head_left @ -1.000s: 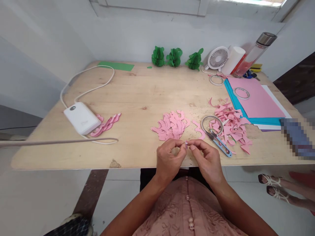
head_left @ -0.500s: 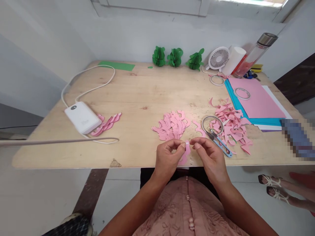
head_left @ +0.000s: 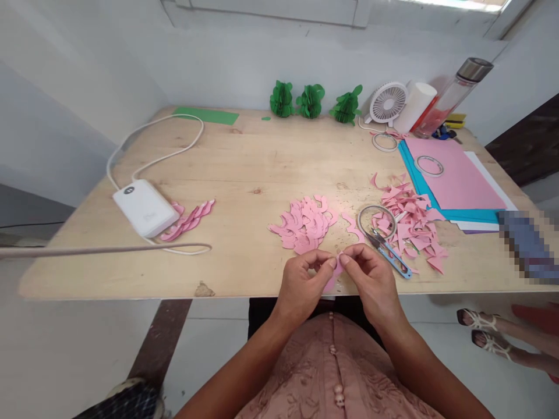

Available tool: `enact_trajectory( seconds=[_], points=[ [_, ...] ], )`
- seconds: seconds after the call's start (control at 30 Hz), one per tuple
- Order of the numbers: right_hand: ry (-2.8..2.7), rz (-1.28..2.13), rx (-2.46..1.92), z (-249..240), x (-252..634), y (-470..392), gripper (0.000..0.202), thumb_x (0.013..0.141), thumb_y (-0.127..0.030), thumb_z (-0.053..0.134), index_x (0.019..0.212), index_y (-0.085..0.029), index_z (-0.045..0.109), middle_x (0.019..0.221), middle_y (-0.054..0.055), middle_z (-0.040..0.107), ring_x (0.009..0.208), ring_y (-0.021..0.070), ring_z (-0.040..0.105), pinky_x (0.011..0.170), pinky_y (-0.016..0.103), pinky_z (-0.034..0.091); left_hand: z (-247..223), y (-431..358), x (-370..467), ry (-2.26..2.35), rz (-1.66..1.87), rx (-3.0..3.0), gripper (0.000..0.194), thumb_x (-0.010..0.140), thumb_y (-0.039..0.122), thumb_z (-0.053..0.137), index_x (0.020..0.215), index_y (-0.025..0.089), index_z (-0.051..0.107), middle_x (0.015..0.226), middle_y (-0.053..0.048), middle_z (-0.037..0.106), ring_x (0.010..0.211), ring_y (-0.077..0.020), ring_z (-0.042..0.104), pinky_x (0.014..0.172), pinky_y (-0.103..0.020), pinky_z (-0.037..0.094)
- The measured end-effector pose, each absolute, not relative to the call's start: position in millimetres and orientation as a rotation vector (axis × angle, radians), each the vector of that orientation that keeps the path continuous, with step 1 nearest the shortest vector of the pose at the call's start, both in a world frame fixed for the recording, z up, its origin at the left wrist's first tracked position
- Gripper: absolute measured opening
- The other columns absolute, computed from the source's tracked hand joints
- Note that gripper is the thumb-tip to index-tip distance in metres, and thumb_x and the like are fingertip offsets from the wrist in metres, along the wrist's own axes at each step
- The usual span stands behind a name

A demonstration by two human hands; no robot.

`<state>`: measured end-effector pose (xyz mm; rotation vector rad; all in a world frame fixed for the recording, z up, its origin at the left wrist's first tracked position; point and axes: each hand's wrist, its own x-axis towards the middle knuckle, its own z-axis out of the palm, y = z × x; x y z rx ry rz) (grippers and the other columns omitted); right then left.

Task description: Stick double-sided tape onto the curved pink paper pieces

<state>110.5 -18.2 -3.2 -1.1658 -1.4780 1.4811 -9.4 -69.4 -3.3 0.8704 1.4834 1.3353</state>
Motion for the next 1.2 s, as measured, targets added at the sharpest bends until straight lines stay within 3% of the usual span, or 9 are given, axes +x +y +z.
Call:
enact_trajectory(
  seconds=[0.33,0.57,0.77,1.03,1.2],
  points=[
    [-1.151,1.73,-1.195,-4.0,108.9,-15.6,0.012,0.074,-0.03,0.066,0.075,-0.019,0.062,0.067,-0.003,0.054,0.064,0.0116,0.047,0.063,0.025,0.038,-11.6,-69.3,-10.0,1.38,1.257,0.811,0.011,0.075,0.022,0.06,0.07,0.014,0.065,0.065,0.0,0.061,0.059,-0.0101,0.05,0.056,-0.021,0.038],
    [-1.354,1.572,-1.247,-0.6,109.1,-15.2,0.019,0.071,-0.035,0.067,0.068,-0.019,0.059,0.065,-0.002,0.055,0.062,0.013,0.048,0.059,0.025,0.04,-8.7,-70.0,-10.7,1.395,1.195,0.827,0.013,0.075,0.026,0.059,0.073,0.014,0.064,0.062,0.001,0.057,0.055,-0.0101,0.046,0.053,-0.021,0.036],
    [-1.603,1.424,-1.213,-1.2,125.1,-5.0,0.017,0.079,-0.036,0.06,0.077,-0.019,0.061,0.07,0.001,0.06,0.067,0.0154,0.053,0.061,0.027,0.043,-9.8,-71.3,-13.5,1.404,1.157,0.868,0.016,0.075,0.028,0.058,0.068,0.015,0.063,0.058,0.002,0.052,0.053,-0.0103,0.045,0.051,-0.021,0.035],
    [-2.082,0.522,-1.431,-5.8,170.6,44.6,0.016,0.081,-0.032,0.055,0.085,-0.019,0.064,0.081,0.005,0.064,0.061,0.0155,0.053,0.059,0.03,0.041,-13.0,-71.5,-11.8,1.405,1.149,0.85,0.016,0.076,0.027,0.058,0.068,0.014,0.063,0.056,0.003,0.049,0.052,-0.0093,0.042,0.05,-0.02,0.031],
    [-2.309,0.234,-1.395,-15.1,175.1,52.5,0.014,0.084,-0.026,0.051,0.087,-0.02,0.064,0.081,0.006,0.063,0.071,0.0199,0.058,0.065,0.031,0.042,-12.0,-70.9,-11.2,1.394,1.137,0.847,0.016,0.076,0.028,0.057,0.068,0.014,0.062,0.056,0.003,0.048,0.052,-0.0092,0.041,0.05,-0.021,0.03]
  ],
)
